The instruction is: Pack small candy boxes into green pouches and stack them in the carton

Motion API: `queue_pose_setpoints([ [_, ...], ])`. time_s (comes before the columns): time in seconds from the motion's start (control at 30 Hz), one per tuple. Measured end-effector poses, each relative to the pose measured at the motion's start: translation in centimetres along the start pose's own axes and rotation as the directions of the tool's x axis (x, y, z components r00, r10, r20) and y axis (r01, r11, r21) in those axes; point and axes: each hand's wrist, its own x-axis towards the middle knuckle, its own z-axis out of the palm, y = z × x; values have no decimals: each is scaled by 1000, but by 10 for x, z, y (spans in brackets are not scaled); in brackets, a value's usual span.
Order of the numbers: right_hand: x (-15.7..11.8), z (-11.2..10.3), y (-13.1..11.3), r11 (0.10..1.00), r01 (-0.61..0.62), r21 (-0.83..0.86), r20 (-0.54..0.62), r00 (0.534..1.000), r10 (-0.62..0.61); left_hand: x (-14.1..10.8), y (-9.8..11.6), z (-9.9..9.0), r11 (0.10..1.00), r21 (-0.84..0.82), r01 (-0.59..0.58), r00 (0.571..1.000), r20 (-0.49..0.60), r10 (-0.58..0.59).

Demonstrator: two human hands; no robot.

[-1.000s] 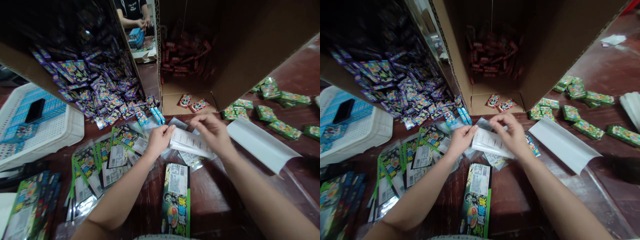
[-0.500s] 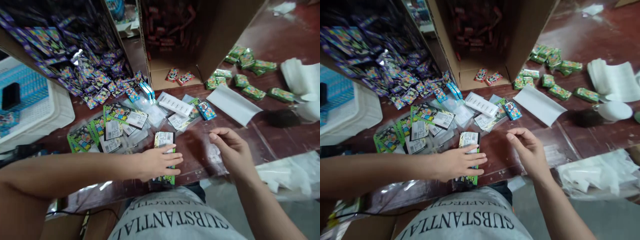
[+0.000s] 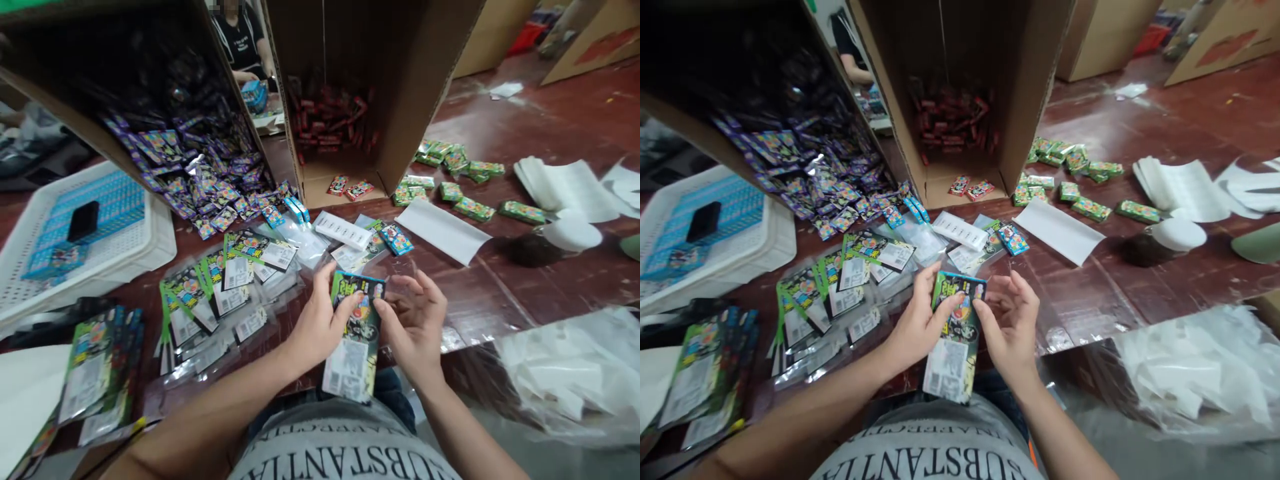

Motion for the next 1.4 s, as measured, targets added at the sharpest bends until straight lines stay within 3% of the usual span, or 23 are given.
queue_pose_setpoints([
  [0.1,5,7,9,999,-19,27,137,990,15,-22,-17,-1,964,-265,15,994,-97,-42],
  [0.17,5,5,15,999,-47,11,244,969,43,-32,-27,-6,932,-355,70,990,-90,-109],
  [0.3,2,-2,26,989,-140,-51,451,880,148,-42,-42,-22,888,-387,248,968,67,-242],
  [0.37,3,-3,30,981,-180,-75,533,824,193,-43,-47,-28,912,-338,232,972,55,-226],
  [0.43,4,-1,33,979,-182,-87,539,818,200,-41,-50,-33,938,-295,180,983,13,-184],
  [0.57,2,10,35,986,-158,-56,442,881,167,-36,-51,-38,909,-379,175,973,-74,-218],
  [0.77,5,22,22,951,-306,-34,467,837,286,-31,-48,-49,927,-284,246,969,46,-244],
  [1.03,25,36,9,890,-454,-45,438,791,426,-17,-36,-60,896,-268,353,934,43,-355],
  [1.27,28,13,9,925,-374,-71,574,743,344,-32,-41,-65,901,-338,273,960,159,-232],
  [1.4,49,7,-5,973,-145,-177,666,711,227,-32,-40,-60,909,-329,257,965,131,-226],
])
